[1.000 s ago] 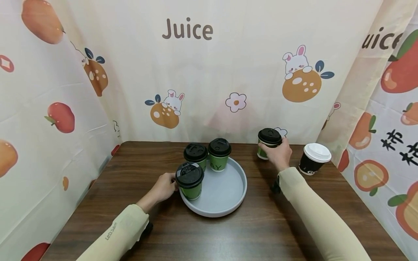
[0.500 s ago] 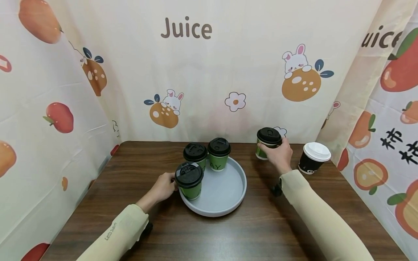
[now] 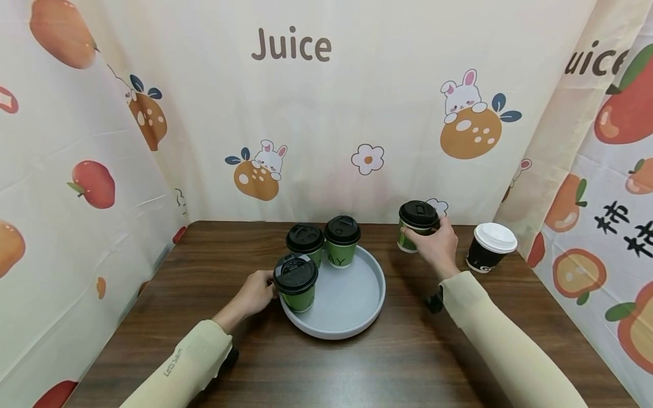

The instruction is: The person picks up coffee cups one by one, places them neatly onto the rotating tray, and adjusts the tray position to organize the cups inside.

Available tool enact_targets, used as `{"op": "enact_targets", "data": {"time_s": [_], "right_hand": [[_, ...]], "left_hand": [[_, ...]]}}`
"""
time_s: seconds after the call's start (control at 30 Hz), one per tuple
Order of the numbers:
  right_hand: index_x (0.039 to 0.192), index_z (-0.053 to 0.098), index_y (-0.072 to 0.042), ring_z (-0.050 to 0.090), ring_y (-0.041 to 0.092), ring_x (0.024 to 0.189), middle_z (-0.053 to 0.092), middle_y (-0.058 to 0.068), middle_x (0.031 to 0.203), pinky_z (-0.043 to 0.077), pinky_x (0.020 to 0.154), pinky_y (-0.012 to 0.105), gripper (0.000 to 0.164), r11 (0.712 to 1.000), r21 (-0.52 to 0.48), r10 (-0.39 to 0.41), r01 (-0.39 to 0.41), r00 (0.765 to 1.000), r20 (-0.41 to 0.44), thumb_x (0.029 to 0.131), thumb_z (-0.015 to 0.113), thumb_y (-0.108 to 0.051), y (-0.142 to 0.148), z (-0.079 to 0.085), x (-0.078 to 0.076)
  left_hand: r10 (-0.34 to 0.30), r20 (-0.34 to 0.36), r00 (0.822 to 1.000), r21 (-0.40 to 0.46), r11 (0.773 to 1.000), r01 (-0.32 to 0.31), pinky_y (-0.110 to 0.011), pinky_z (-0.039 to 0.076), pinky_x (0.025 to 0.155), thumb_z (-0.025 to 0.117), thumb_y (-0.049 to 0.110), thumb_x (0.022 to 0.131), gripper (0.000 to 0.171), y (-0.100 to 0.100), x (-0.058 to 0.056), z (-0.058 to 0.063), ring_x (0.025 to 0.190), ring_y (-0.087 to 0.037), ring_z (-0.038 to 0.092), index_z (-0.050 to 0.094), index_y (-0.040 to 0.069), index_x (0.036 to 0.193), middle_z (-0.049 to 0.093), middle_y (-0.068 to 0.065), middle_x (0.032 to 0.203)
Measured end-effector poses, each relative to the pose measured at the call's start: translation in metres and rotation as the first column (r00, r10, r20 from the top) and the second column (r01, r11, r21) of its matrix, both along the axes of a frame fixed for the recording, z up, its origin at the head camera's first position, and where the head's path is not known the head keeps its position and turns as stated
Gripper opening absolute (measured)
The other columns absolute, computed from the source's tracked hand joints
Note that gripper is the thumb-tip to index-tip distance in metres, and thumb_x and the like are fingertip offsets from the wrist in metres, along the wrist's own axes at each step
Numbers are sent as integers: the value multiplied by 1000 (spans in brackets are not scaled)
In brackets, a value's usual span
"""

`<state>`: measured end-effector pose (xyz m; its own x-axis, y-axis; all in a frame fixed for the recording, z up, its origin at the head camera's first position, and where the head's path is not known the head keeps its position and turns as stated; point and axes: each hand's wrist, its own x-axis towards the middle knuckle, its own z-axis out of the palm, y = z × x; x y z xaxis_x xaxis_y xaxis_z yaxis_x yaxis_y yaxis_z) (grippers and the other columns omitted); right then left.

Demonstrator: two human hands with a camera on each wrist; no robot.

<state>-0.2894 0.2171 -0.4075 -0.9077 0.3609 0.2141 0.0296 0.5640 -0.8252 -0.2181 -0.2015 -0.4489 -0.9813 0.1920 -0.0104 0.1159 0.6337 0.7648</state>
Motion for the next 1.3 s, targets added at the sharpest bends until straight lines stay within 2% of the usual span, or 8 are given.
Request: {"op": "enact_targets", "data": {"time_s": [0.53,0.83,1.07,1.3], "right_hand": [[137,53,-6,54,34,125,61,17,130,44,105,53,83,999,-6,39,-39,999,-30,77,87,-53,-6,9,18],[135,55,-5,57,34,119,63,17,126,46,100,50,80,999,9,50,-50,997,-65,77,89,-49,-11,11,25],[139,53,-5,57,34,119,62,17,128,46,100,50,83,996,-2,85,-85,994,-69,78,88,-48,-16,14,34],[134,55,-7,59,32,116,62,15,126,48,98,49,76,992,-16,124,-126,990,-70,79,88,-47,-21,17,41]], "left_hand": [[1,8,1000,-6,1000,-1,-33,55,67,57,-2,102,19,-1,-1,-1,75,-17,65,71,6,91,69,-7,88],[-6,4,1000,-20,1000,6,-34,54,67,56,-3,101,21,-1,1,1,74,-17,63,71,6,90,68,-6,86],[-14,-3,1000,-21,1000,14,-33,53,65,57,-4,101,21,-1,1,1,73,-17,63,69,6,88,67,-5,85],[-6,6,1000,-31,1000,6,-33,53,67,57,-1,102,21,-1,-1,2,74,-17,63,70,7,88,67,-5,85]]}}
